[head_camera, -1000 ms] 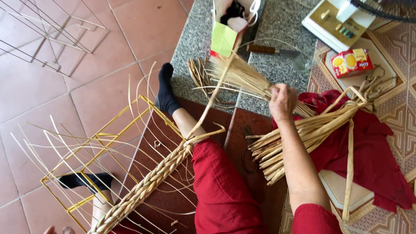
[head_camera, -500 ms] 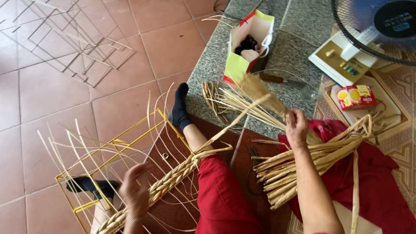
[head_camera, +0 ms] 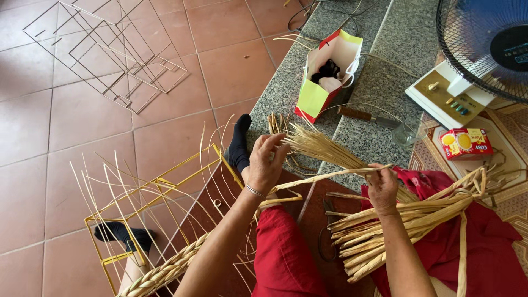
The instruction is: The person sits on the floor weaving dried palm strips around a yellow wire frame, braiding the strips along the frame edge and tucking them into place. They use scissors to trim a strip and continue weaving strips around the frame.
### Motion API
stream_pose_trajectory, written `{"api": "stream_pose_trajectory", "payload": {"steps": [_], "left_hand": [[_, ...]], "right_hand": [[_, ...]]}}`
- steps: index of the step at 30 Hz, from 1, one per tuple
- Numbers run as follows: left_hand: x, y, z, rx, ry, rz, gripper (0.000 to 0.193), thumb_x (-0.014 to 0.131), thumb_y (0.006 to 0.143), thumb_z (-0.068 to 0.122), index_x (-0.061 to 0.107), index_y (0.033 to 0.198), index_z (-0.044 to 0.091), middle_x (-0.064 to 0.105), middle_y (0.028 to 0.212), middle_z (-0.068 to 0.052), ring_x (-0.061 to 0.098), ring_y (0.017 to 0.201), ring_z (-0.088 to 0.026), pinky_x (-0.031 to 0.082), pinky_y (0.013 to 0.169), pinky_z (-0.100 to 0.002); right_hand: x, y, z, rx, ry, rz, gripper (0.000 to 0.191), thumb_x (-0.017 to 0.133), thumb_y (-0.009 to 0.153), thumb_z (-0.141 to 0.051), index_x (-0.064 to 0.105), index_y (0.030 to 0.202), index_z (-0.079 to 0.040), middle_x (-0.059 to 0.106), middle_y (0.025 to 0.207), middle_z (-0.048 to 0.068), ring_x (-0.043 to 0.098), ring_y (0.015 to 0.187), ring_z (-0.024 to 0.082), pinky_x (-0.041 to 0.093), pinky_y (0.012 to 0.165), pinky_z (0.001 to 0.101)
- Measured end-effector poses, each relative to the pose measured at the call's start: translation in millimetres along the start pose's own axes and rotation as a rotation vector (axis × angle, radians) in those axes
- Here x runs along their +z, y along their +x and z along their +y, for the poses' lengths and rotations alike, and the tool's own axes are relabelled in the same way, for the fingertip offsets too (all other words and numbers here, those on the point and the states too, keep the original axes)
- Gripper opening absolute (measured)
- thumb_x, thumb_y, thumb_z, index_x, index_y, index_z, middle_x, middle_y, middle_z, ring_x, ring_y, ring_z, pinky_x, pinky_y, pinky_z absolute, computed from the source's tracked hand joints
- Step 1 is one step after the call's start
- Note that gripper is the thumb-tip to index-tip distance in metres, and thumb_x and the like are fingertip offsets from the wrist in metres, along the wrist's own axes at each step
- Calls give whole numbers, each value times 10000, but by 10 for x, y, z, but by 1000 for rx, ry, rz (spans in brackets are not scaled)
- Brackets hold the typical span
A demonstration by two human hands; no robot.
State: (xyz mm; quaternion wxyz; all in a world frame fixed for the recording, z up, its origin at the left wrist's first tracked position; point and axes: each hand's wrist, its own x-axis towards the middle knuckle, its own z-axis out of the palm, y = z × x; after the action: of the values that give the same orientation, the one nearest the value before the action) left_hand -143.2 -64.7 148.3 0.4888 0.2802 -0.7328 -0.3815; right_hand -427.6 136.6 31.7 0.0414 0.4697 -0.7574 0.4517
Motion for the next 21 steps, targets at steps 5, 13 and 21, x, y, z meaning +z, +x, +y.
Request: {"api": "stream_pose_trajectory", "payload": {"steps": [5,13,21], "left_hand": [[-101,4,-258,-157,4,18,115,806,884,75,716,955,60,743,890,-60,695,791,-115,582,715,-256],[-746,-300,-592,-478,-626,151,65,662,991,32,694,1046,20,741,1025,-103,710,926,-167,602,873,-317],[-1806,-741,-695,-601,-502,543,63,559,1027,29,564,1086,9,722,1010,-164,754,916,-260,635,871,-389]], "right_hand": [[119,121,-109,-186,-88,74,276,570,1115,-336,694,1090,-90,586,847,1,506,849,214,398,873,399],[547,534,-666,-463,-143,74,208,574,1118,-282,651,1017,-116,619,840,-10,517,778,167,358,858,368],[984,727,-964,-614,-257,62,87,685,1044,-220,647,1057,-142,692,912,-5,623,868,176,408,890,382]]}}
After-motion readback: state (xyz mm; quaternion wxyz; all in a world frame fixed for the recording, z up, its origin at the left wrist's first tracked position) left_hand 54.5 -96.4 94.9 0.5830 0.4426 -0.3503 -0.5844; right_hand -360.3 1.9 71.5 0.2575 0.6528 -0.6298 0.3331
